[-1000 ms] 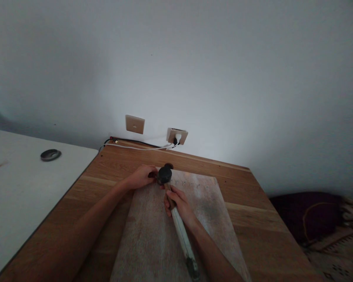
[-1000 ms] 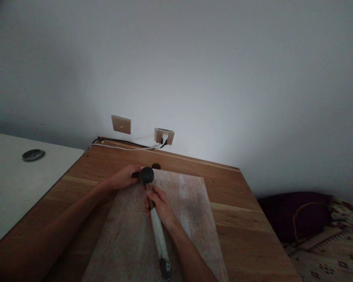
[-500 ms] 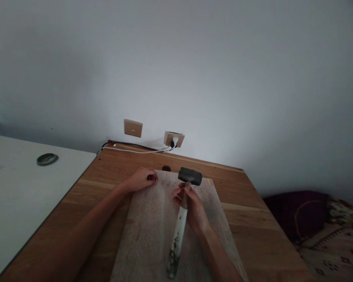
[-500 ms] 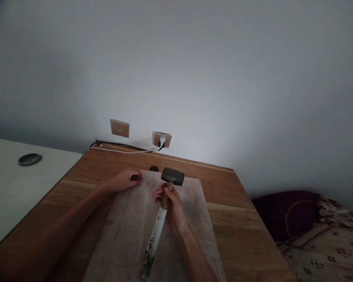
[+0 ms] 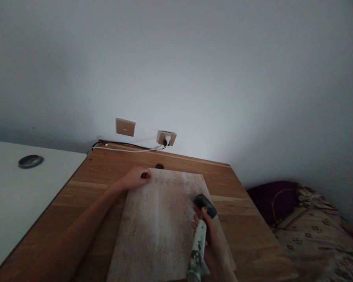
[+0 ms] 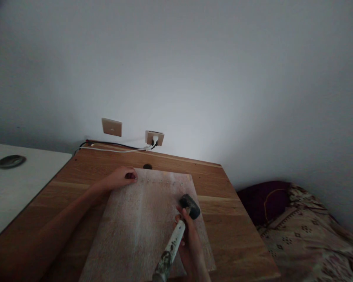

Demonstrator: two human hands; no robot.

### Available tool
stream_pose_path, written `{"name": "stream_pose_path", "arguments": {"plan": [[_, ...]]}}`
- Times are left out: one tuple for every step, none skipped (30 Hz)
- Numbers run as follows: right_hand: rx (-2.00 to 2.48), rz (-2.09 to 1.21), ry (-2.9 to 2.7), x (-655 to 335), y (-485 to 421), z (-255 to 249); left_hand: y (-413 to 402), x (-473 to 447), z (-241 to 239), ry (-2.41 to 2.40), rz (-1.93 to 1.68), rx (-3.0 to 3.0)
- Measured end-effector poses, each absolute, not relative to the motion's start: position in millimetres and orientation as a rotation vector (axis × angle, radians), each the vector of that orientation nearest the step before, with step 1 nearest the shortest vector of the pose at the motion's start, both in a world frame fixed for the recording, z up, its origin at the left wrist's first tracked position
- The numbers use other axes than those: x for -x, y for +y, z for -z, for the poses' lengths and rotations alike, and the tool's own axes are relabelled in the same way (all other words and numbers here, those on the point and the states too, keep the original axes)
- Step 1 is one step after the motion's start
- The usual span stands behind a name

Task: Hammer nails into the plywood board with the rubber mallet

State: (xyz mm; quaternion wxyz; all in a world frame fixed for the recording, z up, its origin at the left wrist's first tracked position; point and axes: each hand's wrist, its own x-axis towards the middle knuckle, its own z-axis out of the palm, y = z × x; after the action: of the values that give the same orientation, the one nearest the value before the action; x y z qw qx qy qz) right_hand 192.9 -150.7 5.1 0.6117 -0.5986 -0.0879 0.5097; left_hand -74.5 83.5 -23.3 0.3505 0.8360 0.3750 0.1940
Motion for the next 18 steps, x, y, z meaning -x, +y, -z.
{"name": "stream_pose_path", "arguments": {"plan": [[1.362,-1.151,-0.201,-190.1,-152.5,-3.7,84.0,74.5,24.2,0.976,-0.503,-2.163],[1.336,-1.132,-0.191,-186.7,-154.0,-2.2,84.7,74.7,25.2,0.976,-0.506,-2.161],[1.301,-1.124,-0.182,-183.1,-155.4,-0.5,85.3,75.0,26.3,0.970,-0.513,-2.159],[1.265,-1.121,-0.177,-179.4,-157.0,1.0,85.9,75.4,27.4,0.961,-0.519,-2.157],[1.234,-1.115,-0.185,-176.0,-158.9,2.2,86.4,75.9,28.3,0.948,-0.520,-2.157],[1.220,-1.107,-0.206,-173.4,-161.5,2.9,86.6,76.3,28.9,0.933,-0.516,-2.157],[1.224,-1.101,-0.235,-172.0,-164.7,2.9,86.6,76.7,29.2,0.921,-0.514,-2.155],[1.246,-1.102,-0.272,-172.1,-168.8,2.0,86.4,76.9,29.1,0.914,-0.517,-2.150],[1.282,-1.113,-0.317,-174.0,-173.5,0.0,86.1,77.1,28.6,0.909,-0.528,-2.142],[1.330,-1.124,-0.369,-177.7,-178.7,-2.9,85.7,77.3,27.7,0.907,-0.548,-2.130],[1.383,-1.122,-0.432,-183.1,-184.0,-6.5,85.5,77.6,26.2,0.908,-0.572,-2.114],[1.441,-1.097,-0.503,-189.6,-189.3,-10.5,85.5,78.2,24.3,0.910,-0.591,-2.098],[1.504,-1.028,-0.582,-196.5,-194.3,-14.2,86.0,79.5,21.9,0.915,-0.601,-2.087],[1.570,-0.929,-0.659,-203.0,-198.8,-17.1,86.9,81.7,19.2,0.922,-0.601,-2.085],[1.631,-0.825,-0.727,-208.0,-202.8,-18.5,88.2,85.1,16.5,0.936,-0.594,-2.094],[1.682,-0.720,-0.789,-211.0,-206.4,-17.8,89.9,89.7,14.0,0.954,-0.581,-2.113],[1.725,-0.623,-0.851,-211.3,-209.5,-14.8,92.0,95.6,12.0,0.972,-0.566,-2.141],[1.751,-0.534,-0.928,-209.0,-212.5,-9.2,94.2,102.7,10.8,0.985,-0.550,-2.176]]}}
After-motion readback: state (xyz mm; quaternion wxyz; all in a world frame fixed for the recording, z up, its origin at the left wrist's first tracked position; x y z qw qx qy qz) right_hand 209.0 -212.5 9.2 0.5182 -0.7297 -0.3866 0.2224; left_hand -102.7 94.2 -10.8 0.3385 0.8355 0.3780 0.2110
